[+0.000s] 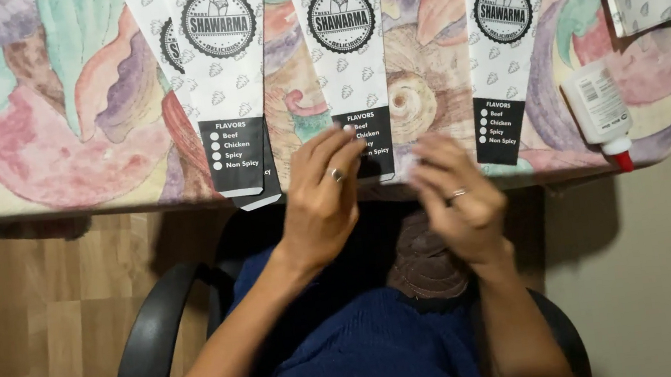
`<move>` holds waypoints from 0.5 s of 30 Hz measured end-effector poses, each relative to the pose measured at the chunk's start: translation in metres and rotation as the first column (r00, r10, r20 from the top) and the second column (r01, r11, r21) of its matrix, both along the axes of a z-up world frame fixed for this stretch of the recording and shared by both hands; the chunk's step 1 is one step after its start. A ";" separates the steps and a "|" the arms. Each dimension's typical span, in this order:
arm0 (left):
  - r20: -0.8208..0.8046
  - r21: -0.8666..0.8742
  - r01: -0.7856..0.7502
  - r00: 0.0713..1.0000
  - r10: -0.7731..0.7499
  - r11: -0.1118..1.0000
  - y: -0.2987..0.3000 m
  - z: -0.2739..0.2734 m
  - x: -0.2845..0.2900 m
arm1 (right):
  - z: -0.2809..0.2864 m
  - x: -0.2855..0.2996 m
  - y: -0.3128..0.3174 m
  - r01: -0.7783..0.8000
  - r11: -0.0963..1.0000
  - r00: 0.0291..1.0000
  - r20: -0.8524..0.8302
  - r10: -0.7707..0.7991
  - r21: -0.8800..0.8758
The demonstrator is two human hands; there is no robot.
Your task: Assembling paper bags by applying glue to the edges of printed sheets and folding them into shape.
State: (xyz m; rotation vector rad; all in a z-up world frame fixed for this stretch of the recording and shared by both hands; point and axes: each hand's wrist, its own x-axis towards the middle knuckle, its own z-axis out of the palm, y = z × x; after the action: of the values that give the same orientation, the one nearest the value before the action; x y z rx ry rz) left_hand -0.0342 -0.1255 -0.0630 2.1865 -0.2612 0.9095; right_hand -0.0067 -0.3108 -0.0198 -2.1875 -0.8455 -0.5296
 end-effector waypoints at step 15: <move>0.095 -0.043 0.139 0.986 -0.134 0.989 0.008 -0.005 -0.011 | -0.015 0.005 0.014 -0.216 0.973 0.976 -0.005 0.217 0.078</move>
State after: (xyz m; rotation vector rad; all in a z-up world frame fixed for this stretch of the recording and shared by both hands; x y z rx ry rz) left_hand -0.0451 -0.1173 -0.0675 2.0569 -0.4231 0.9305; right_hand -0.0021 -0.2964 -0.0353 -1.9960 -1.0245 -0.4315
